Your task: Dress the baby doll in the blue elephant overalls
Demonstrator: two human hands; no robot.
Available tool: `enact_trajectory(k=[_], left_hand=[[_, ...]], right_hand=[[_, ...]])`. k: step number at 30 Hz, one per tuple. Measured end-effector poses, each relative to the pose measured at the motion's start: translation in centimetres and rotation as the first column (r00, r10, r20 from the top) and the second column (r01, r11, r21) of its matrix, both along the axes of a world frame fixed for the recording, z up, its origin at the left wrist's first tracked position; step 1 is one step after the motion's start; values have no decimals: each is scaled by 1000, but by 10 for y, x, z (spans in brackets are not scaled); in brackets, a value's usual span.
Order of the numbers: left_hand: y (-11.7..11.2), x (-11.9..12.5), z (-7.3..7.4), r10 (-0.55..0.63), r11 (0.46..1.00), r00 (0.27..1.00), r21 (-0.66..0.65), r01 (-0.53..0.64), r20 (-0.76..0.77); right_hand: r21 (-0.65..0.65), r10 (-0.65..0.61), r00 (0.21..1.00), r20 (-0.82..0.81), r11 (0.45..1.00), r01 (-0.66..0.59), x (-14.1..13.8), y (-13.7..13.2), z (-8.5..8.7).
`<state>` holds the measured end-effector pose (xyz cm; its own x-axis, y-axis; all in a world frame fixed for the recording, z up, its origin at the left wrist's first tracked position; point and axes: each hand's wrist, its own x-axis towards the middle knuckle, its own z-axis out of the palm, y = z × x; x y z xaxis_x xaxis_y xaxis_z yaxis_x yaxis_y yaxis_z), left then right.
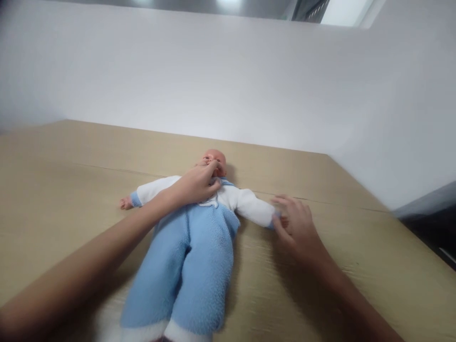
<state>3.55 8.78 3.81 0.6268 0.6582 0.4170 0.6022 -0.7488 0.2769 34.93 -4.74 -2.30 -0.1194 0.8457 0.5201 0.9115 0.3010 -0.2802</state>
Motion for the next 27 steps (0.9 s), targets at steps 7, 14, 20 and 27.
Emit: enact_trajectory(k=[7, 14, 20, 27], left_hand=[[-8, 0, 9, -11, 1000, 1000, 13, 11, -17], [-21, 6, 17, -211, 967, 976, -132, 216, 48], [-24, 5, 17, -262, 953, 963, -178, 247, -66], [-22, 9, 8, -346, 891, 938, -324, 320, -24]], right_hand=[[45, 171, 979, -111, 985, -167, -60, -29, 10], [-433, 33, 774, -632, 813, -389, -104, -19, 12], [-483, -143, 560, -816, 700, -525, -101, 18, 17], [-442, -131, 493, -860, 673, -593, -89, 18, 7]])
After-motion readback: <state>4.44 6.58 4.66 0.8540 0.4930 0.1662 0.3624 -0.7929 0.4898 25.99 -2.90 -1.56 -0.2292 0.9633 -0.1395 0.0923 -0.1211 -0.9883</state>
